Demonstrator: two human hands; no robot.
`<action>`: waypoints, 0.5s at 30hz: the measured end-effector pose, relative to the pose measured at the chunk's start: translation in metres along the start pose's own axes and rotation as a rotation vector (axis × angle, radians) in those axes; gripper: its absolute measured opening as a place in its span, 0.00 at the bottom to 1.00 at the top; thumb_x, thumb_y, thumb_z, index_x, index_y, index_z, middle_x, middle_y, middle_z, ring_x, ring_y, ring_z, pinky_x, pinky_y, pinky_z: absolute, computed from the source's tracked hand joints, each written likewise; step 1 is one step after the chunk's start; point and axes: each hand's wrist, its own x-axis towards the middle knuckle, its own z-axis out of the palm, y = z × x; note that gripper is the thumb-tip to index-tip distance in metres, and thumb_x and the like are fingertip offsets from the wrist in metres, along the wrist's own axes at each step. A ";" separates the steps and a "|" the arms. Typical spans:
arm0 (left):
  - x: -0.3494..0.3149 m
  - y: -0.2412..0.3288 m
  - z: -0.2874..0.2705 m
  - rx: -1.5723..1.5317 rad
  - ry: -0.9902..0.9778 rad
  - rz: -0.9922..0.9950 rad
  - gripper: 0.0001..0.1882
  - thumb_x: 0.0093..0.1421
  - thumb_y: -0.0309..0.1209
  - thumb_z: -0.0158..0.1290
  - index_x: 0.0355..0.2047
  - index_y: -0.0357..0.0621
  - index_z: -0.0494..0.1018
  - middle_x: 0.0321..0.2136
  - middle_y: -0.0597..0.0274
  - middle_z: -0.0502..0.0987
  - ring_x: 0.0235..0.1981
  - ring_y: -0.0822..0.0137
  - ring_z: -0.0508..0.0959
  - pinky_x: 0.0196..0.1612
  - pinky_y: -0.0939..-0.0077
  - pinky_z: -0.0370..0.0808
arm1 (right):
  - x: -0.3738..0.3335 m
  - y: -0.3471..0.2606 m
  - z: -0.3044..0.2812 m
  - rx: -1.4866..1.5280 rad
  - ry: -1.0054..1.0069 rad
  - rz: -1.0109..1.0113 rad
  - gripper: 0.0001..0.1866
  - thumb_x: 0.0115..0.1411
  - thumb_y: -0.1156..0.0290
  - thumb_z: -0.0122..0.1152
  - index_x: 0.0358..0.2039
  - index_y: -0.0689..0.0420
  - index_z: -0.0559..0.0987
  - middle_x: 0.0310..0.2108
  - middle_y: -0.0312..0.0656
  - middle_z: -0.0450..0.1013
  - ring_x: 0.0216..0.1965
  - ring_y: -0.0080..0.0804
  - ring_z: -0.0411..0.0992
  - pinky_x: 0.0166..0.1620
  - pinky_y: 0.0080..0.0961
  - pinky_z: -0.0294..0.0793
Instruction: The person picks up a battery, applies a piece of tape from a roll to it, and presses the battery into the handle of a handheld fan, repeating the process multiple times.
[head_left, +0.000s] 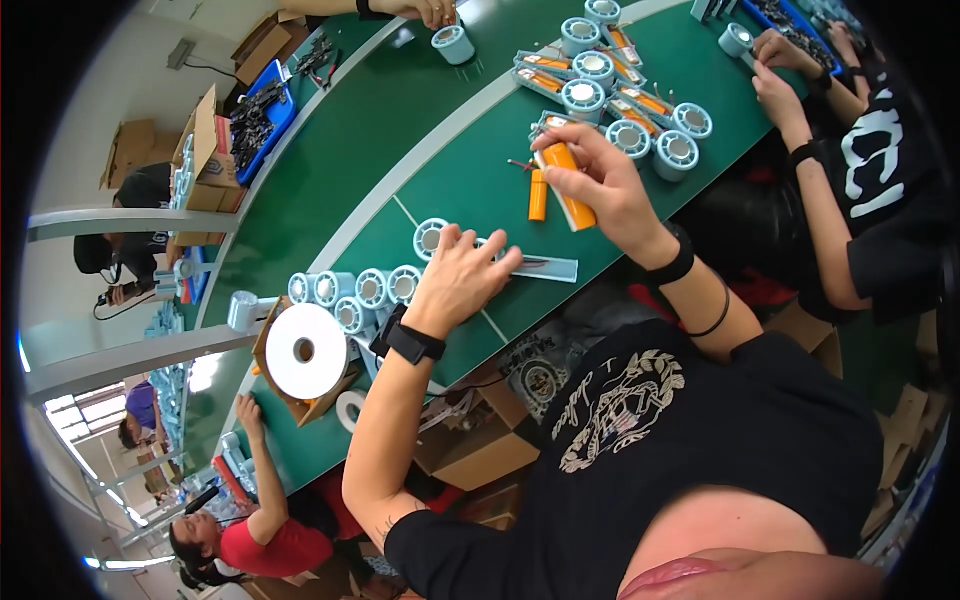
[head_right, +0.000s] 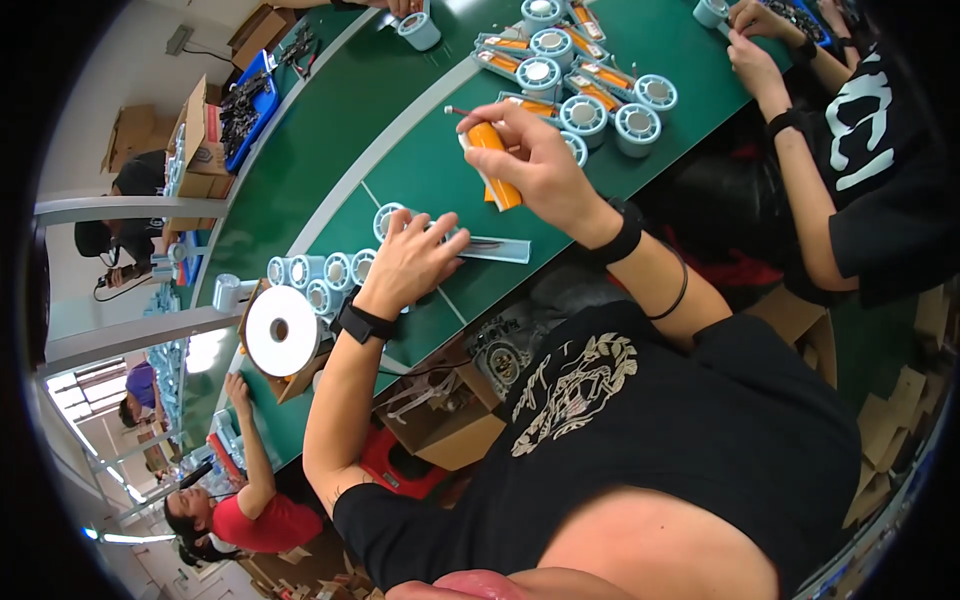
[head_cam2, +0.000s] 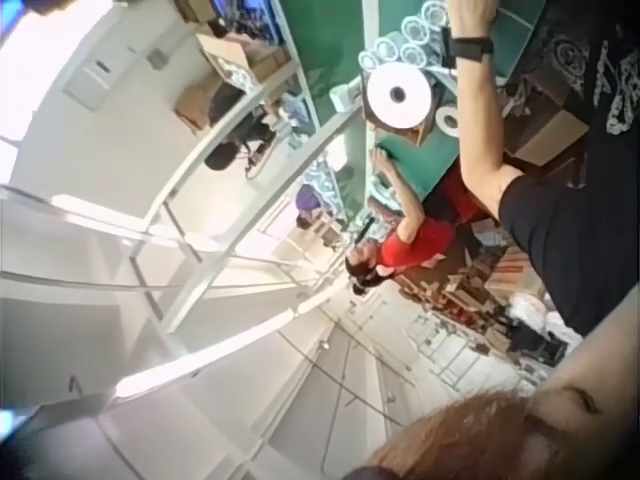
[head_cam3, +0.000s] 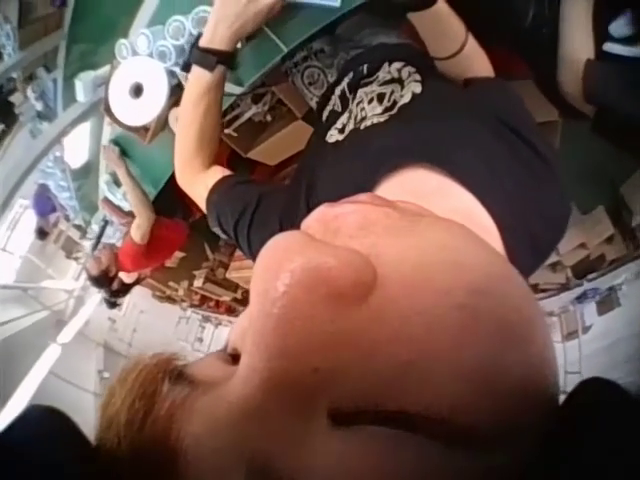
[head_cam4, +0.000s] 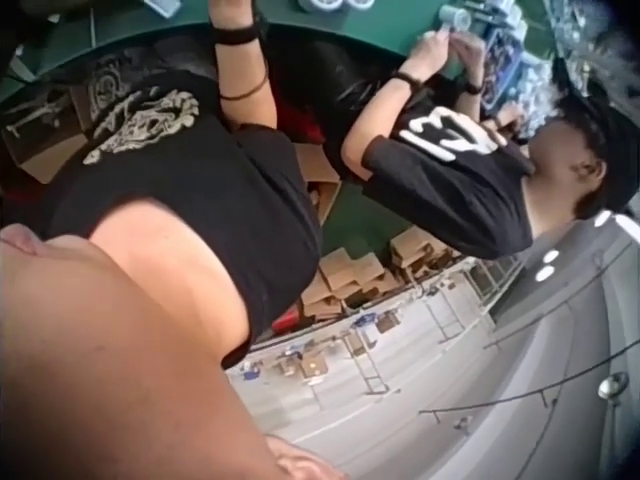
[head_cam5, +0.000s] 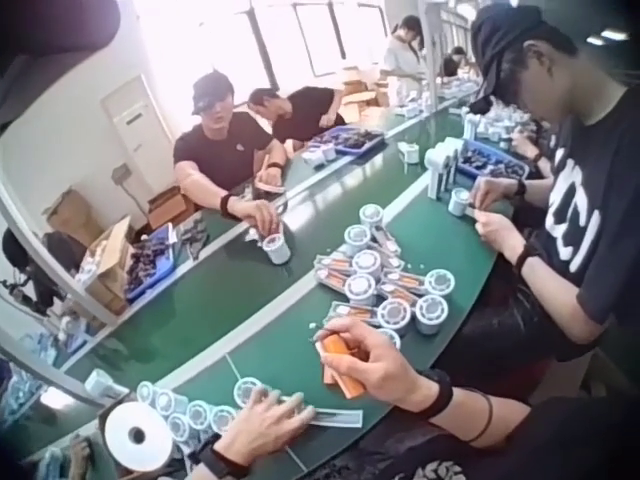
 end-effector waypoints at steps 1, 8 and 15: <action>-0.001 0.002 0.002 0.039 0.076 0.030 0.17 0.50 0.29 0.59 0.43 0.52 0.75 0.47 0.62 0.71 0.51 0.57 0.71 0.57 0.55 0.62 | -0.003 0.003 -0.001 -0.011 -0.006 0.002 0.17 0.63 0.73 0.56 0.52 0.60 0.71 0.45 0.37 0.71 0.41 0.19 0.70 0.45 0.18 0.69; 0.009 0.037 0.028 0.040 0.297 -0.202 0.11 0.50 0.27 0.57 0.35 0.47 0.74 0.44 0.63 0.72 0.54 0.52 0.70 0.59 0.52 0.61 | -0.017 0.015 -0.009 0.288 0.073 0.365 0.17 0.63 0.73 0.55 0.52 0.60 0.71 0.42 0.38 0.72 0.38 0.18 0.70 0.42 0.16 0.69; 0.010 0.024 0.028 -0.480 0.337 -0.218 0.10 0.52 0.23 0.56 0.35 0.44 0.71 0.44 0.60 0.73 0.59 0.53 0.67 0.60 0.55 0.59 | -0.051 0.053 -0.003 -0.050 0.049 0.256 0.16 0.61 0.75 0.56 0.51 0.60 0.73 0.38 0.40 0.73 0.33 0.21 0.71 0.35 0.17 0.70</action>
